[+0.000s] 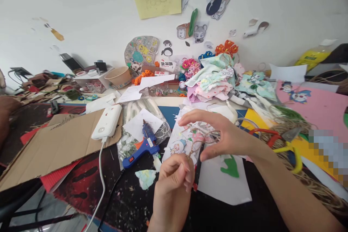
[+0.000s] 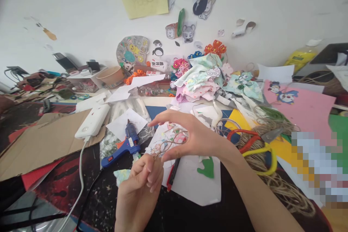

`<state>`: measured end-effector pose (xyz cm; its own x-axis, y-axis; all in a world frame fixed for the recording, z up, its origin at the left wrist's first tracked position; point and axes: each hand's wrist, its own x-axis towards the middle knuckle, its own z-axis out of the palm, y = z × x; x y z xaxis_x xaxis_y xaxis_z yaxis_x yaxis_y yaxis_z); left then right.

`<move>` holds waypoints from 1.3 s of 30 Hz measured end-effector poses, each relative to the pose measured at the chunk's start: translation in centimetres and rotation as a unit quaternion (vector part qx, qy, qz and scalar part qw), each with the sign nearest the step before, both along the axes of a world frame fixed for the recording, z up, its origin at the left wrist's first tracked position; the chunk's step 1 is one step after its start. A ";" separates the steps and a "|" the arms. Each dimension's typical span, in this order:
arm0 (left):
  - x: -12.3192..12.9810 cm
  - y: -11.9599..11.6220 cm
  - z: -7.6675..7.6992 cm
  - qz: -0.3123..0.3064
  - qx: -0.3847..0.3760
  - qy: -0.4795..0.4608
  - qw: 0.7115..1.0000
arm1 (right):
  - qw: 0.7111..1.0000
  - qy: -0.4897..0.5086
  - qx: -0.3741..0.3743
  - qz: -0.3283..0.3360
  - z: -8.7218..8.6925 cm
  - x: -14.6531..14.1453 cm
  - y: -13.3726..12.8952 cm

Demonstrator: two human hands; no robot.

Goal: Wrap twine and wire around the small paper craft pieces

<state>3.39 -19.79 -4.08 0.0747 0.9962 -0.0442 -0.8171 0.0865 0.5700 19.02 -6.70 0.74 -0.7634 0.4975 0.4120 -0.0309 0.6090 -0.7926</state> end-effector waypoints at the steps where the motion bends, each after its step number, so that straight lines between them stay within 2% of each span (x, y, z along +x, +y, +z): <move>1: 0.0 0.0 0.0 0.002 0.000 0.005 1.000 | 1.000 0.010 0.006 0.010 0.1 -0.2 -0.3; 10: 0.2 0.3 0.1 0.006 -0.014 -0.024 1.000 | 0.999 0.021 0.034 0.032 -0.2 -1.0 -1.1; 15: 0.2 0.4 0.4 -0.006 -0.039 -0.082 0.996 | 0.998 -0.001 0.053 0.017 0.0 -0.7 -1.2; 18: 0.0 0.2 0.4 -0.003 -0.034 -0.086 0.996 | 0.998 -0.005 0.054 0.009 0.0 -0.5 -1.1; 22: -0.6 -0.3 0.3 0.034 -0.002 -0.012 0.999 | 0.999 0.017 0.050 -0.005 0.0 -0.4 -0.9; 25: -1.0 -0.6 0.1 0.106 0.042 0.103 0.988 | 0.998 0.032 0.053 -0.011 0.1 -0.4 -0.9; 29: -1.3 -0.5 -0.2 0.203 0.116 0.254 0.939 | 0.998 0.042 0.055 -0.006 0.3 -0.4 -1.1; 32: -1.4 -0.6 -0.4 0.250 0.145 0.325 0.900 | 0.998 0.037 0.056 -0.005 0.4 -0.4 -1.1; 35: -1.0 -0.8 -0.5 0.261 0.189 0.350 0.880 | 0.998 0.022 0.054 -0.007 0.4 -0.3 -1.1; 39: -0.3 -0.9 -0.3 0.232 0.232 0.347 0.879 | 0.999 -0.010 0.050 -0.001 0.2 -0.2 -1.1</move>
